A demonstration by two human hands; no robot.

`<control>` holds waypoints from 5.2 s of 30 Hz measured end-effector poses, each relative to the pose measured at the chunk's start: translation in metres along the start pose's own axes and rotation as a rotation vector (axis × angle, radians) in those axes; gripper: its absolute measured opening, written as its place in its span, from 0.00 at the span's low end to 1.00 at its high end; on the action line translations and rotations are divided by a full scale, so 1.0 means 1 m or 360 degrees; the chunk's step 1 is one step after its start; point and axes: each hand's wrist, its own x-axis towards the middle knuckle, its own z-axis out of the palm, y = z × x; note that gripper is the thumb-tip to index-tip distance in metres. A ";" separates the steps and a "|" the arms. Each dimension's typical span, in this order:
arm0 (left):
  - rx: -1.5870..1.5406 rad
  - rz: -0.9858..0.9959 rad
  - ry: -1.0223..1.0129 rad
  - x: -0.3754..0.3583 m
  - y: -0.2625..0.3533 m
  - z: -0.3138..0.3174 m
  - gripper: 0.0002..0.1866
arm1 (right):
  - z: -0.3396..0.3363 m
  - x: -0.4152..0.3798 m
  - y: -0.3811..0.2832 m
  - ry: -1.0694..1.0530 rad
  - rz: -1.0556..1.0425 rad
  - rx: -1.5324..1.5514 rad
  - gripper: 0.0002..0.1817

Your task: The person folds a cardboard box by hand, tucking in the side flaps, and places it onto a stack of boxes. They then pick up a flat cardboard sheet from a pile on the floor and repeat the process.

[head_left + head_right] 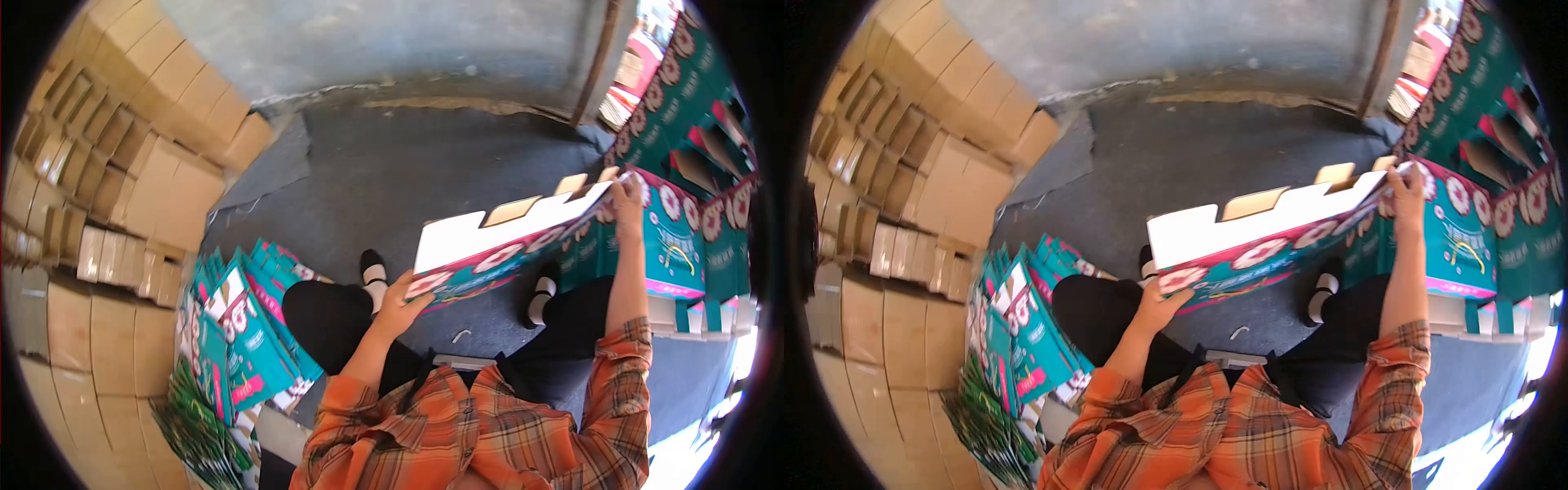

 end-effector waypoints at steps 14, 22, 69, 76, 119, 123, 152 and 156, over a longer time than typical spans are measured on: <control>0.0247 0.0192 0.0199 0.012 -0.031 0.000 0.20 | -0.005 0.021 0.039 -0.0019 -0.0053 -0.0050 0.44; -0.0320 0.0000 0.0663 0.020 -0.023 -0.004 0.21 | 0.051 -0.017 0.047 -0.0281 -0.0526 -0.0555 0.52; 0.0486 -0.0101 0.0400 0.094 -0.046 -0.047 0.30 | 0.055 -0.080 -0.005 -0.0944 -0.0745 -0.1033 0.42; 0.0736 0.0213 0.0869 0.078 -0.042 -0.056 0.28 | 0.063 -0.078 -0.007 -0.0927 -0.0352 -0.1193 0.42; 0.2046 0.0103 0.0364 0.091 -0.024 0.017 0.38 | 0.071 -0.084 -0.012 -0.1073 -0.0336 -0.1088 0.37; 0.2045 0.0115 0.0368 0.088 -0.024 0.018 0.38 | 0.077 -0.094 -0.019 -0.1011 -0.0370 -0.1255 0.35; 0.1474 0.0374 0.0502 0.069 -0.025 -0.005 0.12 | 0.101 -0.090 0.012 -0.0801 -0.0635 -0.1816 0.41; 0.0747 0.0079 0.0789 0.074 -0.026 -0.006 0.17 | 0.095 -0.086 0.016 -0.0842 -0.0771 -0.1769 0.31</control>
